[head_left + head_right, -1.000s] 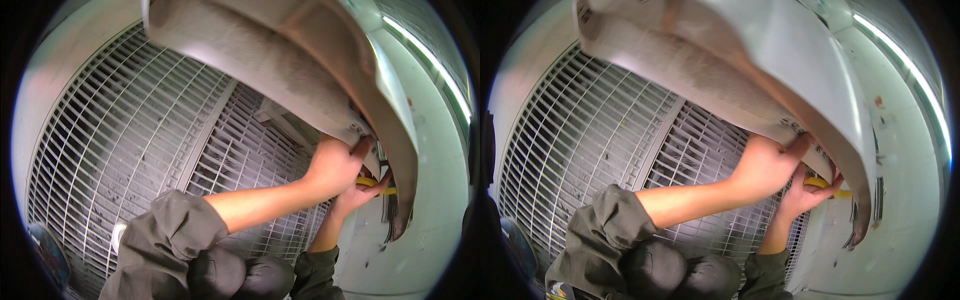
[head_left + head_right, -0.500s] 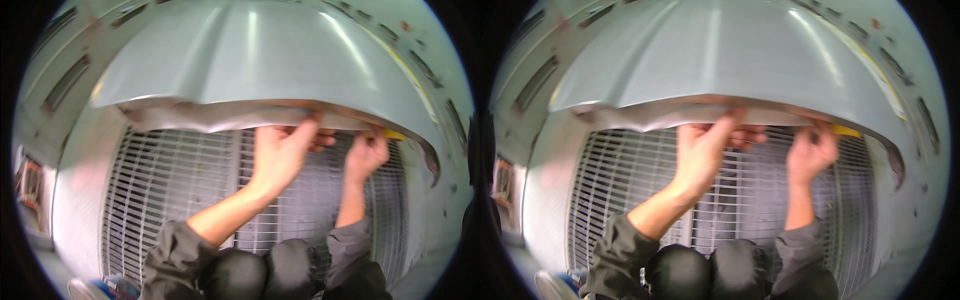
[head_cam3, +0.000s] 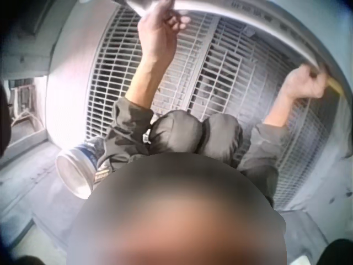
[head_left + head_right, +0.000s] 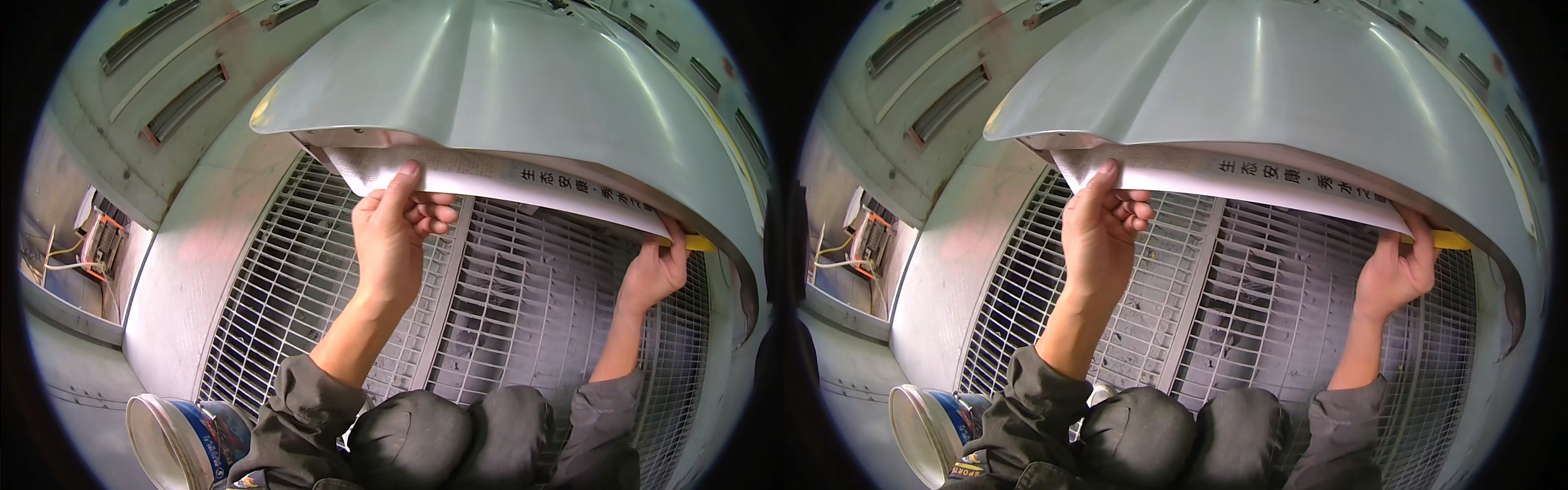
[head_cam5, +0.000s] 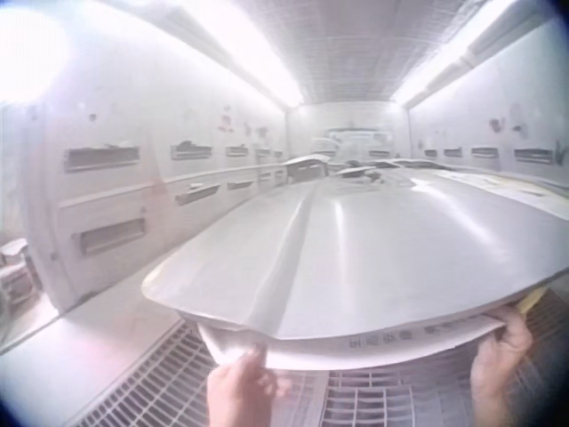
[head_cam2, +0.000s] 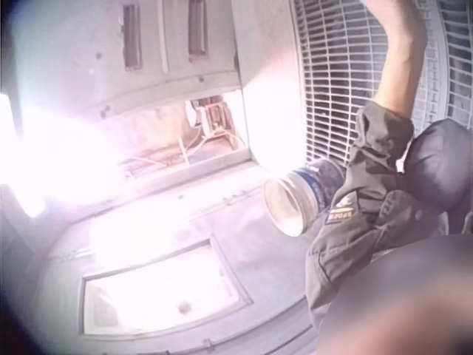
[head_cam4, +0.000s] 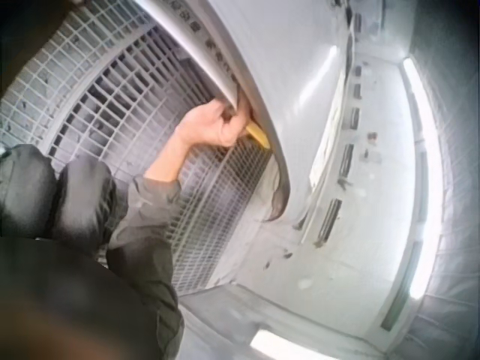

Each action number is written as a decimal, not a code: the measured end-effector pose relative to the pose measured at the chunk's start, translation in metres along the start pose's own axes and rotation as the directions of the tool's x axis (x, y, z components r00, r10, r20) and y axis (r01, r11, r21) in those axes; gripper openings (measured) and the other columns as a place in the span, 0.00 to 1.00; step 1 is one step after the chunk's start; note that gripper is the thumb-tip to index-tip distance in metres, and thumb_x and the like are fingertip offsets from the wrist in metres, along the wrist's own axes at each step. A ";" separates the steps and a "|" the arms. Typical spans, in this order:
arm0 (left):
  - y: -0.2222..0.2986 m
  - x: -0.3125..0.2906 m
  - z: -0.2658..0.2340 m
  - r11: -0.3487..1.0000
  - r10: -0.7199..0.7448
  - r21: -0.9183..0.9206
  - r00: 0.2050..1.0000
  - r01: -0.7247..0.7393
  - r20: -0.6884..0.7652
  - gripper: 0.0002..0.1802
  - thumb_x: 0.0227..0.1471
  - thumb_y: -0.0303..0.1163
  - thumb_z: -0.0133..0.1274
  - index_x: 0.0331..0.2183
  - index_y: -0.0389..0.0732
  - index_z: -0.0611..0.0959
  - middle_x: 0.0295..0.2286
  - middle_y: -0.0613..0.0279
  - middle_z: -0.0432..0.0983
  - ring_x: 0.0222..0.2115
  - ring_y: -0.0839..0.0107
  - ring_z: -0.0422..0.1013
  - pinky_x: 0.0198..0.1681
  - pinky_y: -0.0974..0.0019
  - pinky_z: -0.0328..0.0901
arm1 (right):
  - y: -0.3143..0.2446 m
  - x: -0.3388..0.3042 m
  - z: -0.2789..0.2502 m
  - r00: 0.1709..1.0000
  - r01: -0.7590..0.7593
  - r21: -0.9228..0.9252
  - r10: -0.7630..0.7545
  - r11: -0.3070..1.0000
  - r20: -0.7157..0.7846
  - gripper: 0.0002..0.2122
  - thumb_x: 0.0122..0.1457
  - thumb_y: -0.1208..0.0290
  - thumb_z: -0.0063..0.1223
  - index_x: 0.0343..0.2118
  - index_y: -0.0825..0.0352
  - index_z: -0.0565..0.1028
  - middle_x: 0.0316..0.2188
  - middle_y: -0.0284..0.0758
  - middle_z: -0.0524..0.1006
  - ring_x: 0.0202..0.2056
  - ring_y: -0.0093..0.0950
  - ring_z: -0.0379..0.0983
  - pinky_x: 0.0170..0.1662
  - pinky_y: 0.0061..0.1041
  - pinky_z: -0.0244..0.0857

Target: The person places newspaper sheets onto a car hood and secures them with yellow masking tape. They smooth the paper and apply tape along the edges to hold the newspaper in place.

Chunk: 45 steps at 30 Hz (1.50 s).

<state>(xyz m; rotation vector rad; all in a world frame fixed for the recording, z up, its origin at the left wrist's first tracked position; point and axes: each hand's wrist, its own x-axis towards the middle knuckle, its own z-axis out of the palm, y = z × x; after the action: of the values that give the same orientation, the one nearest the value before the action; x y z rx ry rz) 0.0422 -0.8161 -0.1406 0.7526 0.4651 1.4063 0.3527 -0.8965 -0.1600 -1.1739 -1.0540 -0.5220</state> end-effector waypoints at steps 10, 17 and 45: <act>0.014 0.007 0.004 0.989 0.135 0.077 0.978 -0.124 -0.160 0.11 0.60 0.37 0.54 0.34 0.38 0.80 0.22 0.58 0.79 0.19 0.73 0.73 0.24 0.72 0.69 | -0.037 -0.008 0.020 0.999 0.016 0.201 -0.008 0.979 -0.040 0.10 0.53 0.85 0.62 0.39 0.70 0.81 0.42 0.33 0.74 0.45 0.26 0.69 0.52 0.25 0.63; 0.019 0.013 -0.006 0.986 0.165 0.037 0.980 -0.162 -0.115 0.10 0.59 0.34 0.55 0.39 0.38 0.80 0.27 0.65 0.79 0.25 0.80 0.74 0.26 0.78 0.70 | -0.050 -0.008 0.025 0.997 0.019 0.289 0.002 0.957 -0.072 0.10 0.51 0.78 0.69 0.36 0.68 0.82 0.37 0.30 0.71 0.39 0.23 0.67 0.43 0.21 0.64; -0.042 -0.005 0.070 0.930 0.237 0.137 0.842 -0.341 0.485 0.11 0.60 0.26 0.56 0.43 0.29 0.81 0.35 0.57 0.81 0.35 0.74 0.78 0.37 0.73 0.74 | -0.096 -0.001 0.060 0.907 -0.194 0.471 0.340 0.861 -0.248 0.11 0.51 0.77 0.70 0.34 0.70 0.77 0.29 0.28 0.76 0.30 0.16 0.69 0.36 0.15 0.64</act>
<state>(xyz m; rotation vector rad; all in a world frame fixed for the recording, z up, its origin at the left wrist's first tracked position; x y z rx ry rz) 0.1200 -0.8337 -0.1231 1.3481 0.1295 1.4051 0.2517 -0.8753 -0.1133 -0.7812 -0.6561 -0.2229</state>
